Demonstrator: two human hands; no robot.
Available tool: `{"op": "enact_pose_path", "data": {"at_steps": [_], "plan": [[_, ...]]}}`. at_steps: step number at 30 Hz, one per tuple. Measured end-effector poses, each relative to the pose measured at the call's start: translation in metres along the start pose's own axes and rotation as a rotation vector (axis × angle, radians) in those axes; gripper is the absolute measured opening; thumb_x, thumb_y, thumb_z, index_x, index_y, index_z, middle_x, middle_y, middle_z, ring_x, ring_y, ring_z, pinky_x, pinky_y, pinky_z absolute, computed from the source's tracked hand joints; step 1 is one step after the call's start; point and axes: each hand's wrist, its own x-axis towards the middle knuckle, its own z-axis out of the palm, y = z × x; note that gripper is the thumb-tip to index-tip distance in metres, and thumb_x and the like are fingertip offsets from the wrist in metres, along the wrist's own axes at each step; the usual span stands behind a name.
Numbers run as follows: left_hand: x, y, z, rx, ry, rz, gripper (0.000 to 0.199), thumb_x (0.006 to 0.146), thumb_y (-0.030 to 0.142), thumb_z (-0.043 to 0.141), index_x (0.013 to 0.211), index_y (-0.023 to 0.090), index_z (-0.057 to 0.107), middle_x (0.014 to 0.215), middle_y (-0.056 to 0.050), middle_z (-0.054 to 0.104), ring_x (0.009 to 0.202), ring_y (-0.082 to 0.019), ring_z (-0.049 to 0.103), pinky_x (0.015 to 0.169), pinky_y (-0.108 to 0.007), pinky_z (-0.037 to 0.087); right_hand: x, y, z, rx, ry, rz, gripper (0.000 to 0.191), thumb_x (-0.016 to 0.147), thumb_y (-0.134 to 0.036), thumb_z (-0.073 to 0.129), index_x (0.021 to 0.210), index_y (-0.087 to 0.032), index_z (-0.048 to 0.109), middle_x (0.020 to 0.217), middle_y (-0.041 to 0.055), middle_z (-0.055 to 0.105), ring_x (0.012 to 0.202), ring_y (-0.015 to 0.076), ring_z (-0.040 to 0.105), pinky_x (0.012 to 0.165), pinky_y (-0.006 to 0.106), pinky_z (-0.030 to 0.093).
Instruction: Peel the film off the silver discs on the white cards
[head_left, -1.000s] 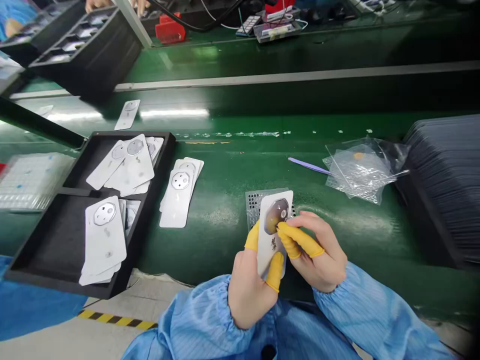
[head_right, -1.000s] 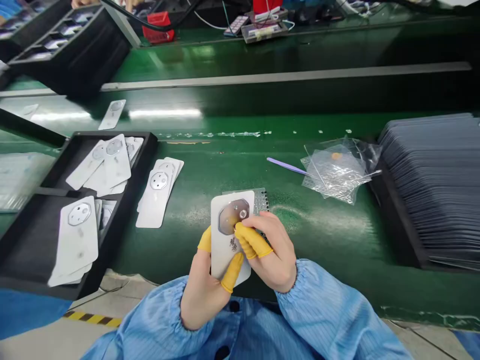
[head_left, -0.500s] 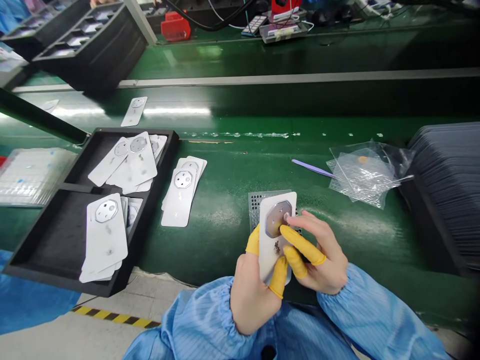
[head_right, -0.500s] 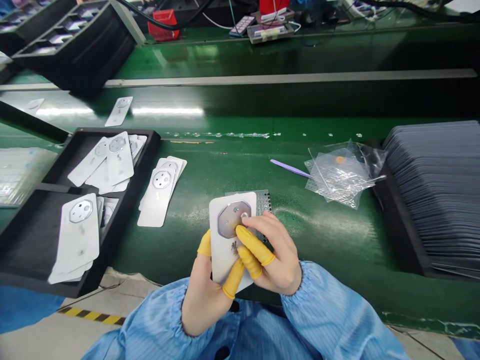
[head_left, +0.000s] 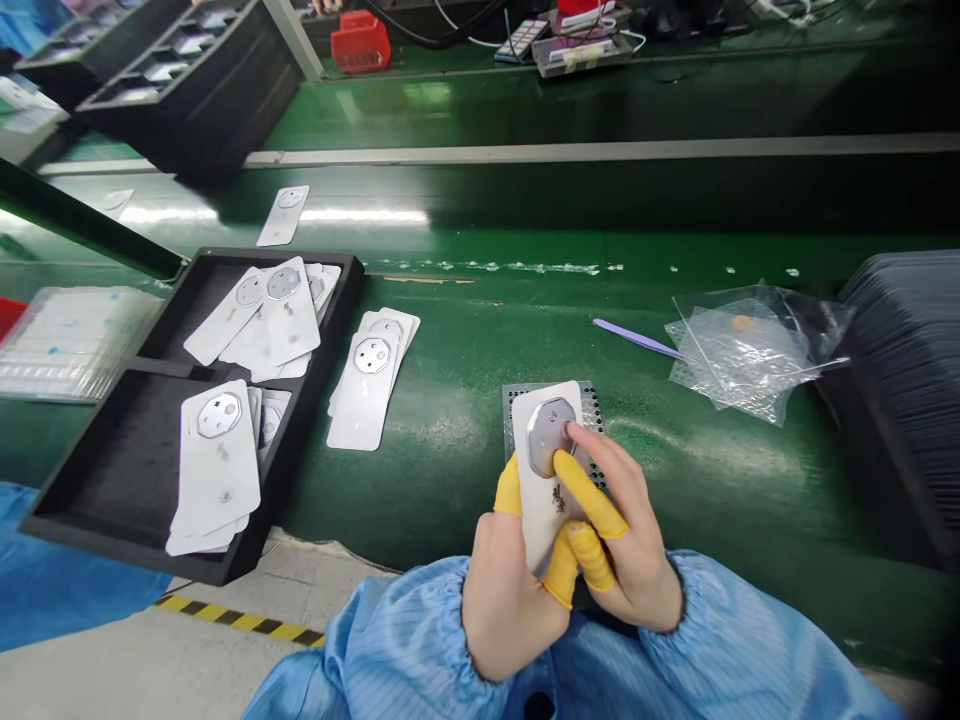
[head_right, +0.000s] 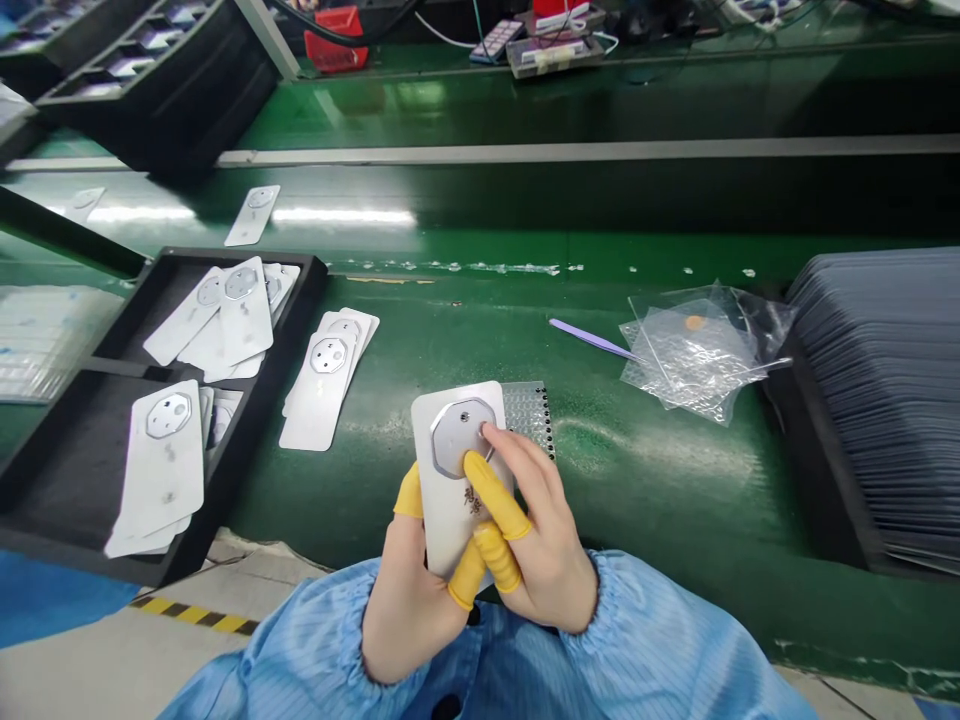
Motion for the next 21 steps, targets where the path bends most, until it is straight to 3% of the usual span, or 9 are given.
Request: {"op": "enact_pose_path", "data": {"at_steps": [2, 5, 14, 18, 21], "plan": [[0.0001, 0.0014, -0.0001, -0.068, -0.020, -0.019, 0.069, 0.084, 0.021, 0.061, 0.144, 0.029, 0.026, 0.136, -0.011, 0.053, 0.114, -0.026, 0.061, 0.093, -0.036, 0.054, -0.0043, 0.0007, 0.0010, 0.030, 0.034, 0.047, 0.048, 0.091, -0.025, 0.040, 0.138, -0.018, 0.040, 0.141, 0.0160, 0.042, 0.129, 0.0317, 0.043, 0.095, 0.055, 0.047], [0.0004, 0.0029, -0.0006, -0.112, -0.027, -0.043, 0.070, 0.084, 0.023, 0.061, 0.144, 0.029, 0.025, 0.133, -0.010, 0.056, 0.115, -0.027, 0.061, 0.091, -0.035, 0.055, -0.0072, 0.0032, 0.0008, 0.032, 0.064, 0.004, 0.046, 0.092, -0.025, 0.040, 0.139, -0.020, 0.041, 0.141, 0.0136, 0.043, 0.129, 0.0307, 0.043, 0.097, 0.053, 0.047], [0.0029, 0.0043, 0.0007, 0.037, -0.037, 0.043, 0.060, 0.086, 0.020, 0.057, 0.140, 0.030, 0.033, 0.139, -0.009, 0.052, 0.118, -0.026, 0.059, 0.098, -0.037, 0.050, -0.0005, 0.0003, -0.0040, -0.055, 0.093, -0.030, 0.046, 0.092, -0.023, 0.042, 0.137, -0.016, 0.042, 0.140, 0.0158, 0.044, 0.126, 0.0297, 0.046, 0.095, 0.051, 0.050], [0.0049, 0.0021, 0.0006, 0.174, -0.003, 0.099, 0.054, 0.086, 0.014, 0.053, 0.136, 0.029, 0.039, 0.140, -0.008, 0.051, 0.118, -0.026, 0.058, 0.096, -0.037, 0.051, 0.0000, -0.0036, -0.0047, -0.203, -0.004, -0.026, 0.047, 0.092, -0.024, 0.042, 0.138, -0.013, 0.041, 0.146, 0.0192, 0.036, 0.132, 0.0368, 0.037, 0.095, 0.059, 0.046], [0.0059, 0.0004, 0.0013, 0.147, 0.026, 0.052, 0.058, 0.083, 0.013, 0.058, 0.135, 0.027, 0.039, 0.137, -0.010, 0.053, 0.119, -0.028, 0.057, 0.096, -0.038, 0.051, 0.0005, -0.0022, -0.0037, -0.120, -0.137, 0.047, 0.050, 0.092, -0.023, 0.042, 0.142, -0.013, 0.037, 0.149, 0.0195, 0.031, 0.137, 0.0378, 0.029, 0.102, 0.061, 0.040]]}}
